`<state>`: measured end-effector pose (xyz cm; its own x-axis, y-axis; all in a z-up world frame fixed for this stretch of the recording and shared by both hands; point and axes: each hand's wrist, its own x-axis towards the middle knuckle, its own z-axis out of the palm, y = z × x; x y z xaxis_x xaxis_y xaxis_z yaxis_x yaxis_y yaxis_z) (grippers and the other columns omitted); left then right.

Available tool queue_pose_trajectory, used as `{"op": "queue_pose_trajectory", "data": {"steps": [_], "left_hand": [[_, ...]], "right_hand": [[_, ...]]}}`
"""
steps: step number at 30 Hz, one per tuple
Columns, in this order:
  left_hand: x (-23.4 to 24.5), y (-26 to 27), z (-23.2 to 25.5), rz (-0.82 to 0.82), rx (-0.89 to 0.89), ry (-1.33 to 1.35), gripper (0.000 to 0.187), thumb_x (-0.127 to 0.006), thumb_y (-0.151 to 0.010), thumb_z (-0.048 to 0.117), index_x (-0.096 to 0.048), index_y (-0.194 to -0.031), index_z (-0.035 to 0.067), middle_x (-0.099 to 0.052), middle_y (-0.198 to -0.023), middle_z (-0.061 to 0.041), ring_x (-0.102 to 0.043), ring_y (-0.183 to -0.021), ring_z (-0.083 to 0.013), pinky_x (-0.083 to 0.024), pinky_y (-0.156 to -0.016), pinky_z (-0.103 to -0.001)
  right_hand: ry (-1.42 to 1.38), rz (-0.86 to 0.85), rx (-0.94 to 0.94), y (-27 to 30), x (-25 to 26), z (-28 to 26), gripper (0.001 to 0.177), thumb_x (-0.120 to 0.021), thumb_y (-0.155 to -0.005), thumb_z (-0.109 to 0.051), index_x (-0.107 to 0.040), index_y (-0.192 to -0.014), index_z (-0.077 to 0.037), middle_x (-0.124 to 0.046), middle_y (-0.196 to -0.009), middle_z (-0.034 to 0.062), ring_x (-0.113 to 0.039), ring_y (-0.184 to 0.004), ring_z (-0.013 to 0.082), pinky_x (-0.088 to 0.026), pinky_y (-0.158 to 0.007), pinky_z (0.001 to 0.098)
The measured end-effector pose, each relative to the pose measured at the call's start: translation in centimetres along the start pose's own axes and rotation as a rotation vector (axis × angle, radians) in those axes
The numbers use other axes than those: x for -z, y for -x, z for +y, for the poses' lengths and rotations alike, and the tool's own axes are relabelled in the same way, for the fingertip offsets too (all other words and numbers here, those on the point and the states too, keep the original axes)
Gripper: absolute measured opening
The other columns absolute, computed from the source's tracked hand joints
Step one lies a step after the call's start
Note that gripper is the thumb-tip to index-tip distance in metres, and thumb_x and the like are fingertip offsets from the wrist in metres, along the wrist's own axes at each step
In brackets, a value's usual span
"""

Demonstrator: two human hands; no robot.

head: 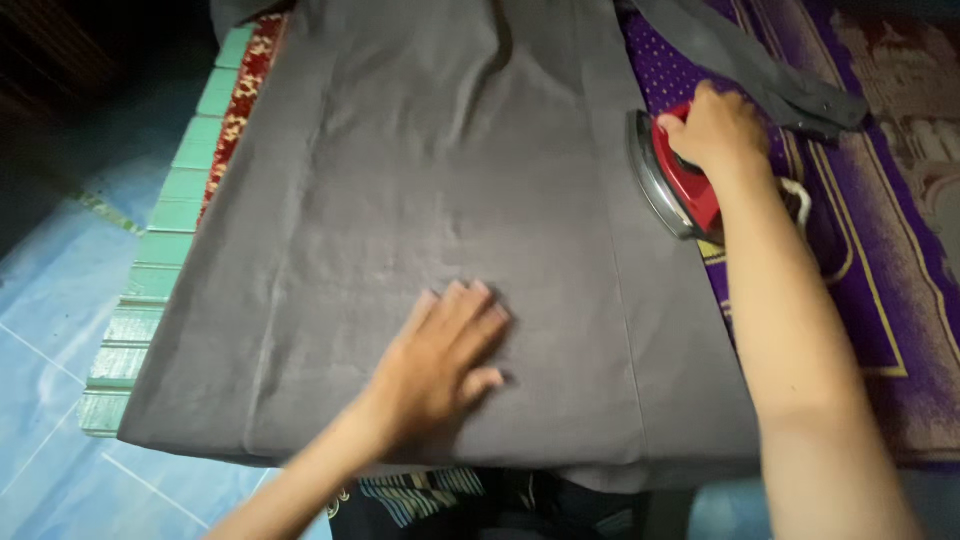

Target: The person irons a gray shirt laid out on a patterned surface. They use a red iron to smooth the fabric, repeatedly moving the iron across different sections and occasionally lifting and repositioning the shirt to access new areas.

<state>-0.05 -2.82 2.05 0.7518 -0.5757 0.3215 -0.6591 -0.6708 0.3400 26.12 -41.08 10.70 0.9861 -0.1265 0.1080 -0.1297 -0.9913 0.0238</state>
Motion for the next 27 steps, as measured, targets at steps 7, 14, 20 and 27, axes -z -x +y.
{"op": "queue_pose_trajectory", "data": {"steps": [7,14,20,27], "left_hand": [[-3.0,-10.5,-10.8,0.066,-0.066,-0.286,0.065,-0.042,-0.107,0.054,-0.044,-0.155,0.012,-0.041,-0.16,-0.022,-0.037,-0.147,-0.0437,-0.029,-0.116,-0.063],[-5.3,-18.2,-16.9,0.017,0.188,-0.166,0.07,-0.031,-0.105,0.058,-0.034,-0.161,0.017,-0.024,-0.166,-0.018,-0.019,-0.153,-0.0408,-0.011,-0.12,-0.06],[-5.8,-17.0,-16.6,0.03,0.224,-0.17,0.065,-0.031,-0.106,0.051,-0.034,-0.162,0.018,-0.026,-0.168,-0.017,-0.02,-0.155,-0.04,-0.012,-0.124,-0.059],[-3.1,-12.4,-20.8,0.019,0.23,-0.269,0.068,-0.032,-0.107,0.059,-0.036,-0.162,0.019,-0.029,-0.17,-0.018,-0.028,-0.153,-0.043,-0.021,-0.124,-0.06]], "right_hand": [[-0.063,0.012,-0.047,4.7,1.4,-1.7,0.077,-0.07,-0.097,-0.048,-0.047,-0.145,0.007,-0.063,-0.121,0.0385,-0.062,-0.114,0.0522,-0.049,-0.097,0.0571],[-0.057,-0.068,-0.026,16.7,5.0,-2.4,0.074,-0.064,-0.096,-0.049,-0.045,-0.148,-0.001,-0.068,-0.107,0.0333,-0.066,-0.102,0.0501,-0.052,-0.09,0.0562],[-0.077,-0.214,-0.146,18.0,6.0,-2.6,0.064,-0.063,-0.096,-0.048,-0.052,-0.139,-0.003,-0.072,-0.101,0.0283,-0.069,-0.099,0.0474,-0.055,-0.087,0.0557],[-0.089,-0.105,-0.054,11.1,4.0,-3.3,0.068,-0.066,-0.096,-0.048,-0.049,-0.141,0.001,-0.066,-0.112,0.0342,-0.064,-0.106,0.0519,-0.052,-0.089,0.0574]]}}
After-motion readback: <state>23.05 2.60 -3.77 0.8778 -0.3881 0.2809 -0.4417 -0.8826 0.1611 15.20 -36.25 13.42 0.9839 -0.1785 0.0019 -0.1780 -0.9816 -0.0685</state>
